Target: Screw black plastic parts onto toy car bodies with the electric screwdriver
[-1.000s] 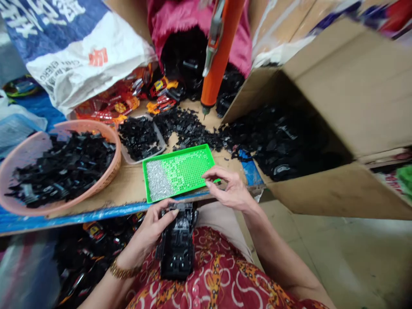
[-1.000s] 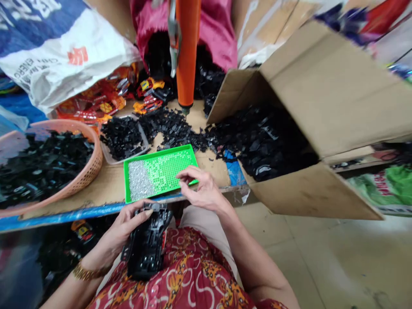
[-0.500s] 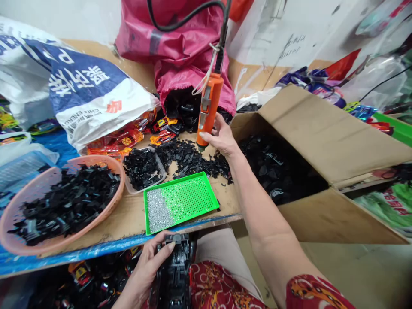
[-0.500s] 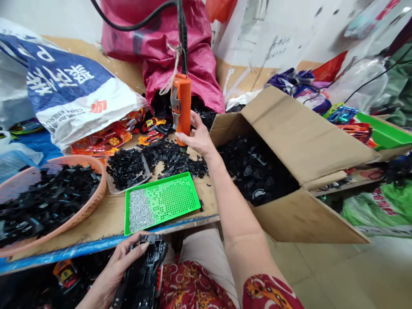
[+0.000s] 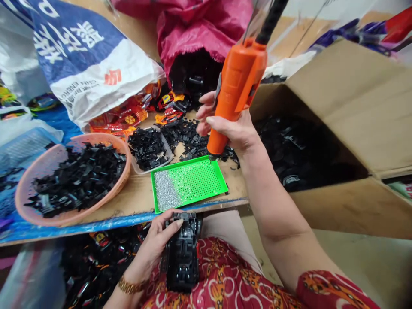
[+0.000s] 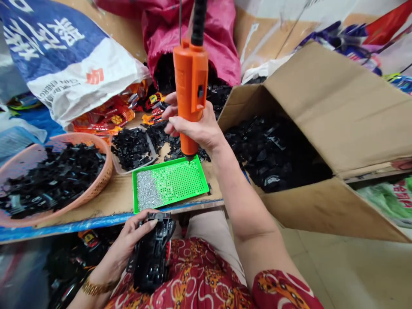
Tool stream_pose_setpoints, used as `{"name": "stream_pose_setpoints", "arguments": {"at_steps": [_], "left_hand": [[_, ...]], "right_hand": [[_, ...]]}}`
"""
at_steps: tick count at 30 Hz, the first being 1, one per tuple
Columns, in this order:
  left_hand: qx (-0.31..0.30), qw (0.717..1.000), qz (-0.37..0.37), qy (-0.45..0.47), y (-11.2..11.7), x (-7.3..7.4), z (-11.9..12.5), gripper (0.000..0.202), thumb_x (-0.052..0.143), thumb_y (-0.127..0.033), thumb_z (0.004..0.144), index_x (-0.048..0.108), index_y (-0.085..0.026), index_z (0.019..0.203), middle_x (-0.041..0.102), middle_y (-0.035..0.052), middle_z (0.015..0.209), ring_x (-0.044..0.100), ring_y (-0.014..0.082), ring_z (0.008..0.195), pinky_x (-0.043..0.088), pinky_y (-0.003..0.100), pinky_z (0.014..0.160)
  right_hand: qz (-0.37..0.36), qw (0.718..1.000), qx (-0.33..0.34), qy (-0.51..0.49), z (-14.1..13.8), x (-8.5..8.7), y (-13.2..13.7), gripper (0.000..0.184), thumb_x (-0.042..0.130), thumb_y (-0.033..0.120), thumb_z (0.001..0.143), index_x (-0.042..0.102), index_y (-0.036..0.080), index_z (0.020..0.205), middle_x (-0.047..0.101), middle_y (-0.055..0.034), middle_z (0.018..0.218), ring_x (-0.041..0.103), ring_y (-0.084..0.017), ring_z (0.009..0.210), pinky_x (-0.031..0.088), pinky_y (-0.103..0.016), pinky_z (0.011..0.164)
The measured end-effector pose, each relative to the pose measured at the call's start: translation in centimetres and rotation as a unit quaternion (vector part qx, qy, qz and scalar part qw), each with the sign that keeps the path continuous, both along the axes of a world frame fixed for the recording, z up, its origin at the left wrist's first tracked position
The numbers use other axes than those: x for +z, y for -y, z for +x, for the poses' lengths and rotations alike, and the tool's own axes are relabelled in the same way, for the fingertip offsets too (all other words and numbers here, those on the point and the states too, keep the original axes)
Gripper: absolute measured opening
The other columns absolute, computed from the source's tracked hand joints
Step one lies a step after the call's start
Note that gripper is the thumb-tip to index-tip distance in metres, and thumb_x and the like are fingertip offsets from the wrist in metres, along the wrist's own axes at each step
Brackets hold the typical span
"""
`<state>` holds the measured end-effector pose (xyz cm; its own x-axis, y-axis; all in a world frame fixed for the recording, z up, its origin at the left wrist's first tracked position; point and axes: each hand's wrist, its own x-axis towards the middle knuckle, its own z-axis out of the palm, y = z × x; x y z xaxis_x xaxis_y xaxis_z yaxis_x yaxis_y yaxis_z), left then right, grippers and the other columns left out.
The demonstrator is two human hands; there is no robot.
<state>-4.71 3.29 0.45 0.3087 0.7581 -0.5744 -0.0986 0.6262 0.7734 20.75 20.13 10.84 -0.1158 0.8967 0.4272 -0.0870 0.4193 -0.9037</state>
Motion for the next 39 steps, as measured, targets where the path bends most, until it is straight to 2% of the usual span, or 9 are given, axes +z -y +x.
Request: {"name": "stream_pose_setpoints", "arguments": {"at_steps": [2,7,10,14,18,21,27,33,39], "left_hand": [[0.001,1.0,-0.007,-0.003,-0.1,-0.2,0.0,0.04,0.088,-0.048,0.071,0.076,-0.017,0.093,0.072,0.0026,0.076,0.063,0.0139,0.063,0.05,0.021,0.06],[0.008,1.0,-0.03,-0.001,-0.4,-1.2,-0.2,0.039,0.088,-0.048,0.071,0.075,-0.018,0.093,0.071,0.0012,0.075,0.061,0.0133,0.062,0.048,0.021,0.057],[-0.012,1.0,-0.022,-0.016,-0.7,-1.8,-0.1,0.037,0.086,-0.048,0.074,0.076,-0.019,0.094,0.071,0.0002,0.076,0.061,0.0128,0.065,0.047,0.02,0.061],[-0.041,0.999,-0.026,-0.01,-1.3,-2.2,0.5,0.039,0.084,-0.05,0.076,0.077,-0.019,0.099,0.072,0.0008,0.08,0.061,0.0136,0.068,0.047,0.021,0.064],[-0.045,0.998,-0.032,0.01,-1.6,-2.2,1.1,0.041,0.085,-0.051,0.074,0.078,-0.019,0.098,0.072,0.0009,0.08,0.061,0.0138,0.068,0.047,0.021,0.064],[-0.047,0.998,-0.033,0.006,-1.7,-2.3,1.3,0.04,0.085,-0.051,0.074,0.078,-0.019,0.098,0.072,0.0008,0.08,0.061,0.014,0.069,0.047,0.021,0.065],[-0.04,0.998,-0.052,0.002,-1.9,-2.1,1.3,0.042,0.085,-0.052,0.073,0.078,-0.019,0.098,0.071,0.001,0.079,0.061,0.0147,0.069,0.048,0.022,0.064],[-0.034,0.998,-0.049,0.006,-1.9,-2.2,1.3,0.041,0.086,-0.051,0.072,0.078,-0.019,0.096,0.071,0.0015,0.078,0.061,0.0147,0.067,0.047,0.022,0.062],[-0.034,0.998,-0.048,0.005,-1.9,-2.0,1.1,0.037,0.085,-0.05,0.074,0.078,-0.02,0.096,0.072,0.0017,0.079,0.062,0.0151,0.066,0.047,0.023,0.063]], "right_hand": [[0.001,0.999,-0.024,-0.03,-0.9,-0.7,0.3,0.048,0.088,0.052,0.068,0.065,0.027,0.102,0.071,0.0019,0.091,0.068,-0.015,0.061,0.062,-0.034,0.062],[0.008,0.99,-0.13,-0.062,-1.9,-3.9,2.6,0.04,0.084,0.044,0.074,0.065,0.028,0.105,0.07,0.003,0.093,0.063,-0.01,0.057,0.061,-0.03,0.059],[0.008,0.986,-0.151,-0.065,-2.0,-5.5,3.4,0.033,0.083,0.038,0.075,0.066,0.027,0.101,0.069,0.0025,0.09,0.061,-0.01,0.054,0.059,-0.03,0.055],[0.009,0.985,-0.167,-0.043,-1.7,-6.8,3.0,0.032,0.085,0.033,0.074,0.065,0.026,0.098,0.069,0.0024,0.088,0.061,-0.011,0.058,0.058,-0.031,0.059],[0.018,0.982,-0.181,-0.054,-1.3,-7.5,1.9,0.031,0.084,0.032,0.076,0.064,0.027,0.099,0.069,0.0022,0.09,0.067,-0.015,0.069,0.062,-0.035,0.069],[0.028,0.98,-0.191,-0.046,-1.2,-7.8,1.4,0.03,0.083,0.039,0.077,0.065,0.029,0.098,0.069,0.0016,0.089,0.071,-0.019,0.078,0.064,-0.039,0.069],[0.051,0.977,-0.207,-0.009,-0.7,-8.9,0.7,0.033,0.08,0.054,0.079,0.066,0.031,0.098,0.07,0.0011,0.09,0.074,-0.02,0.08,0.067,-0.041,0.071],[0.059,0.975,-0.214,0.0,-0.7,-9.5,0.5,0.03,0.078,0.054,0.081,0.065,0.033,0.098,0.07,0.0025,0.091,0.073,-0.019,0.078,0.068,-0.042,0.076],[0.022,0.974,-0.224,0.016,-1.1,-9.4,0.8,0.03,0.078,0.057,0.079,0.063,0.037,0.096,0.07,0.0019,0.091,0.074,-0.024,0.085,0.067,-0.042,0.073]]}}
